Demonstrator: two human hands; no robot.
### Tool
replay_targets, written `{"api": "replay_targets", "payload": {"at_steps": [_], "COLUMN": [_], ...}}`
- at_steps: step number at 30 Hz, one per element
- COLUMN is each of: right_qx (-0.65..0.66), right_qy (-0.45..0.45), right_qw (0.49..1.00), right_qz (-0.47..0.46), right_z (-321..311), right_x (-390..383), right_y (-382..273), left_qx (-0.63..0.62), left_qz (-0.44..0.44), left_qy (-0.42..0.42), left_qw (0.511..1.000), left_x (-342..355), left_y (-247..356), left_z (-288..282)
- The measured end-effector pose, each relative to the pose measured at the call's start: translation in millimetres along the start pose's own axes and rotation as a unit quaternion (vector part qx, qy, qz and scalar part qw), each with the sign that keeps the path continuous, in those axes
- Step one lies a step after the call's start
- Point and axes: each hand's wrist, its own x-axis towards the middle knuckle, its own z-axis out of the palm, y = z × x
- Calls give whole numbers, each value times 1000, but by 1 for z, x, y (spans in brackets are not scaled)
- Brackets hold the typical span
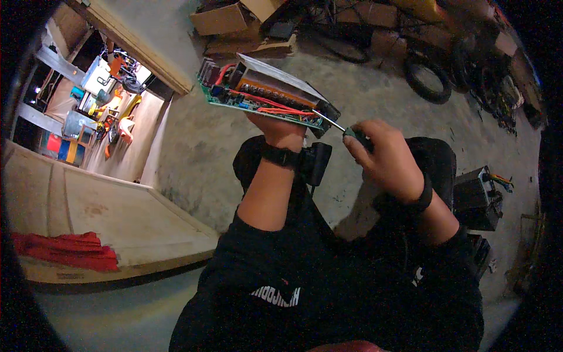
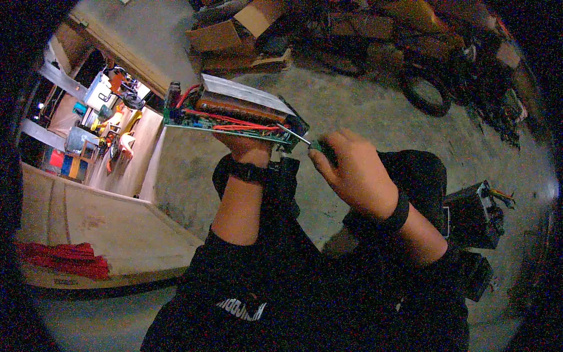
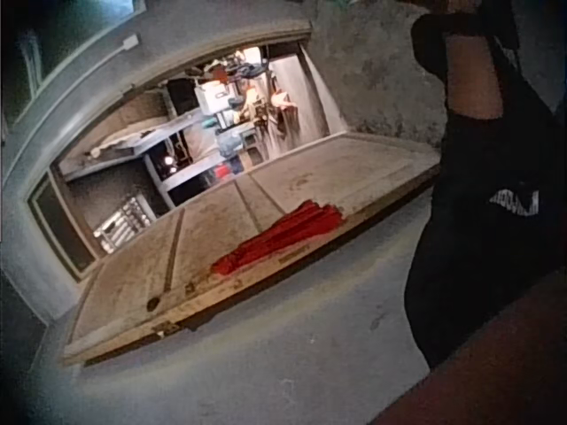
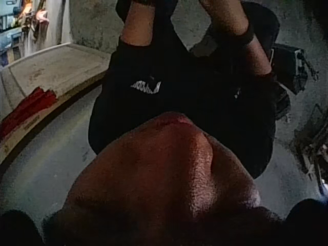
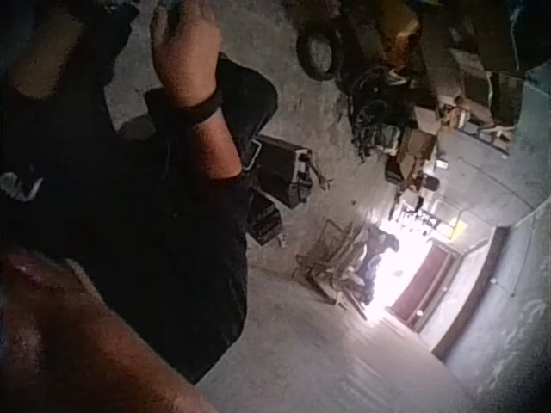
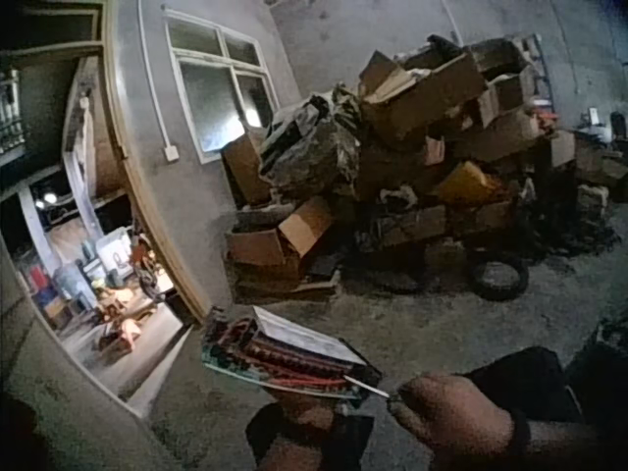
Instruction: Using a screwdriver to tighten or remove screws on an electronic circuit board.
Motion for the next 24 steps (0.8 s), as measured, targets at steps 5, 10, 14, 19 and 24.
{"api": "replay_targets", "payload": {"at_steps": [5, 10, 14, 19, 24], "right_qx": [256, 300, 320, 337, 311], "right_qy": [-177, -151, -181, -194, -183], "right_qw": [919, 915, 902, 884, 900], "right_qz": [241, 226, 225, 259, 245], "right_z": [-6, -4, -4, -4, -7], "right_x": [6, 4, 3, 4, 4], "right_y": [0, 7, 8, 7, 11], "left_qx": [-32, 31, -10, -21, -25], "left_qz": [-20, -8, -3, 0, -11], "left_qy": [0, -4, 6, -3, 10], "left_qw": [999, 999, 1000, 1000, 1000], "left_x": [-6, -9, -12, -1, -7], "left_y": [2, -1, 1, 3, 3], "left_z": [3, 1, 14, 0, 10]}}
